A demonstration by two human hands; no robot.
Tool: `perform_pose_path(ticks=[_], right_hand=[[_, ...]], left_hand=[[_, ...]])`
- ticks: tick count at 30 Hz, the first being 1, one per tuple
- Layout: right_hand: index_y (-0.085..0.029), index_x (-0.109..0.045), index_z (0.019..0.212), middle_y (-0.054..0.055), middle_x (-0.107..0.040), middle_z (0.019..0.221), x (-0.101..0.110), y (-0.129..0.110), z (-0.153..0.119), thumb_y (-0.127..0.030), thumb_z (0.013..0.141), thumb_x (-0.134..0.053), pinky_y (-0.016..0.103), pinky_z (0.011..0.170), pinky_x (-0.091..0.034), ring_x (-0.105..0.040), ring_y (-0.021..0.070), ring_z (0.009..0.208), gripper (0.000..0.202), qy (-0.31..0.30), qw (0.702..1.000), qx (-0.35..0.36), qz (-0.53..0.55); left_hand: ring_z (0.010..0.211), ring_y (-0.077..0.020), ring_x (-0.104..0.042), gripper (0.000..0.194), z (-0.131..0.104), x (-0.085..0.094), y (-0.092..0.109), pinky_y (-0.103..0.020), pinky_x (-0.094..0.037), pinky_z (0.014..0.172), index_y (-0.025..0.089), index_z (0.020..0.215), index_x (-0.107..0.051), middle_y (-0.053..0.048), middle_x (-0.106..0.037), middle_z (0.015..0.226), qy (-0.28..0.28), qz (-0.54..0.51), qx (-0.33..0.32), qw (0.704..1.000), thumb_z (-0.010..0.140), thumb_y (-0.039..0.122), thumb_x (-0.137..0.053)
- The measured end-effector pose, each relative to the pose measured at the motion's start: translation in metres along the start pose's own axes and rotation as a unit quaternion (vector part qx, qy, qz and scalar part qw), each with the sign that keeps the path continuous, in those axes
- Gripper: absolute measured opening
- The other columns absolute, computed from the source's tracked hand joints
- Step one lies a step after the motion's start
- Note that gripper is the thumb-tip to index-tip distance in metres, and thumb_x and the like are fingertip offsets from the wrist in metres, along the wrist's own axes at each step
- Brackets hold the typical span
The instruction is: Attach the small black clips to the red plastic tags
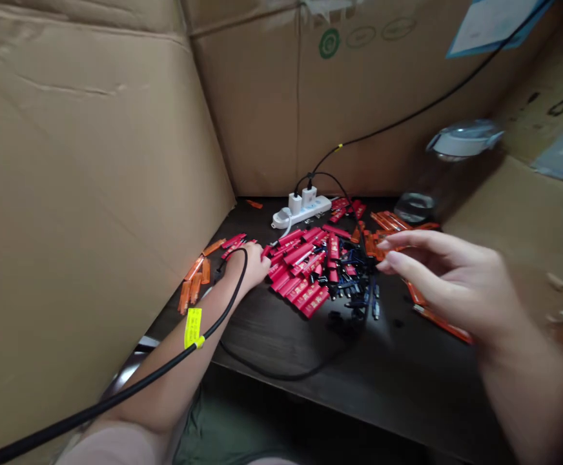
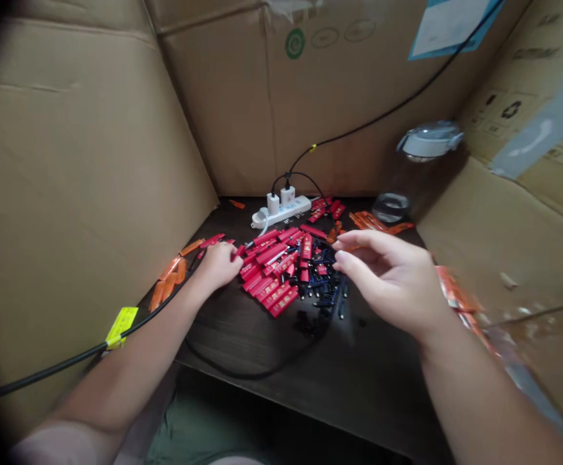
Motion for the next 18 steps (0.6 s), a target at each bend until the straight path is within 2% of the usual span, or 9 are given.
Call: perform_pose_path(ticks=[2,4,6,8,10,12,15,18], right_hand=[[-0.017,-0.065,0.091,0.009,-0.071,0.087,-0.01,0.025,-0.003,-0.034,0.077,-0.067,0.027,0.06,-0.057,-0.068,0.0152,0.064,0.022,-0.023,0.996,-0.068,0.046],[-0.016,-0.064,0.089,0.005,-0.069,0.069,-0.019,0.044,-0.005,-0.038,0.076,-0.067,0.028,0.058,-0.057,-0.067,0.016,0.058,0.026,-0.059,0.99,-0.114,0.059],[-0.016,-0.065,0.09,0.003,-0.067,0.064,-0.028,0.055,-0.007,-0.04,0.078,-0.065,0.027,0.05,-0.054,-0.063,0.0152,0.051,0.027,-0.105,0.987,-0.121,0.028],[-0.017,-0.067,0.089,0.003,-0.068,0.066,-0.034,0.058,-0.009,-0.039,0.081,-0.061,0.027,0.048,-0.05,-0.061,0.0148,0.051,0.025,-0.145,0.986,-0.075,-0.041],[-0.018,-0.069,0.087,0.004,-0.07,0.071,-0.038,0.055,-0.011,-0.035,0.083,-0.057,0.027,0.052,-0.049,-0.061,0.0154,0.056,0.021,-0.167,0.979,-0.005,-0.117],[-0.018,-0.069,0.086,0.005,-0.071,0.076,-0.039,0.053,-0.013,-0.031,0.085,-0.055,0.028,0.059,-0.049,-0.062,0.0161,0.062,0.02,-0.175,0.969,0.048,-0.167],[-0.018,-0.068,0.086,0.006,-0.07,0.079,-0.038,0.054,-0.016,-0.027,0.085,-0.053,0.029,0.063,-0.05,-0.063,0.0165,0.066,0.018,-0.205,0.955,0.085,-0.196],[-0.018,-0.068,0.086,0.005,-0.069,0.079,-0.039,0.057,-0.019,-0.024,0.084,-0.055,0.028,0.065,-0.05,-0.063,0.0162,0.069,0.015,-0.267,0.937,0.103,-0.202]], left_hand=[[0.066,-0.02,-0.063,0.016,0.0,0.002,-0.01,-0.03,-0.049,0.065,0.016,0.074,-0.068,-0.007,-0.066,0.067,0.031,-0.077,0.056,0.995,0.076,0.027,-0.056],[0.063,-0.0171,-0.062,0.013,-0.001,0.005,-0.014,-0.028,-0.048,0.062,0.016,0.073,-0.067,-0.004,-0.066,0.065,0.07,-0.211,0.079,0.972,0.072,0.026,-0.059],[0.06,-0.0147,-0.061,0.011,0.0,0.009,-0.01,-0.026,-0.049,0.059,0.015,0.071,-0.065,-0.004,-0.066,0.065,0.095,-0.384,0.09,0.914,0.069,0.024,-0.062],[0.057,-0.0131,-0.062,0.013,0.001,0.014,0.006,-0.026,-0.05,0.057,0.014,0.074,-0.063,-0.003,-0.065,0.065,0.092,-0.541,0.094,0.831,0.066,0.024,-0.064],[0.055,-0.0119,-0.062,0.017,0.002,0.019,0.032,-0.026,-0.052,0.057,0.014,0.076,-0.058,-0.001,-0.063,0.064,0.068,-0.635,0.079,0.766,0.063,0.022,-0.066],[0.053,-0.011,-0.061,0.018,0.003,0.021,0.061,-0.026,-0.053,0.055,0.016,0.077,-0.053,0.002,-0.062,0.065,0.021,-0.683,0.032,0.729,0.063,0.019,-0.064],[0.044,-0.0078,-0.052,0.014,-0.001,0.014,0.085,-0.022,-0.046,0.046,0.019,0.072,-0.043,0.006,-0.052,0.056,0.007,-0.703,-0.015,0.711,0.067,0.015,-0.056],[0.038,-0.0047,-0.038,0.014,-0.008,-0.003,0.084,-0.019,-0.035,0.04,0.02,0.073,-0.04,0.009,-0.041,0.05,0.009,-0.707,0.002,0.707,0.073,0.018,-0.054]])
Point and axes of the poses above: each hand's wrist, its own z-axis towards the middle knuckle, its own x-axis out of the back of the hand, y = z × x, the point moved 5 cm from there along z, towards the middle knuckle
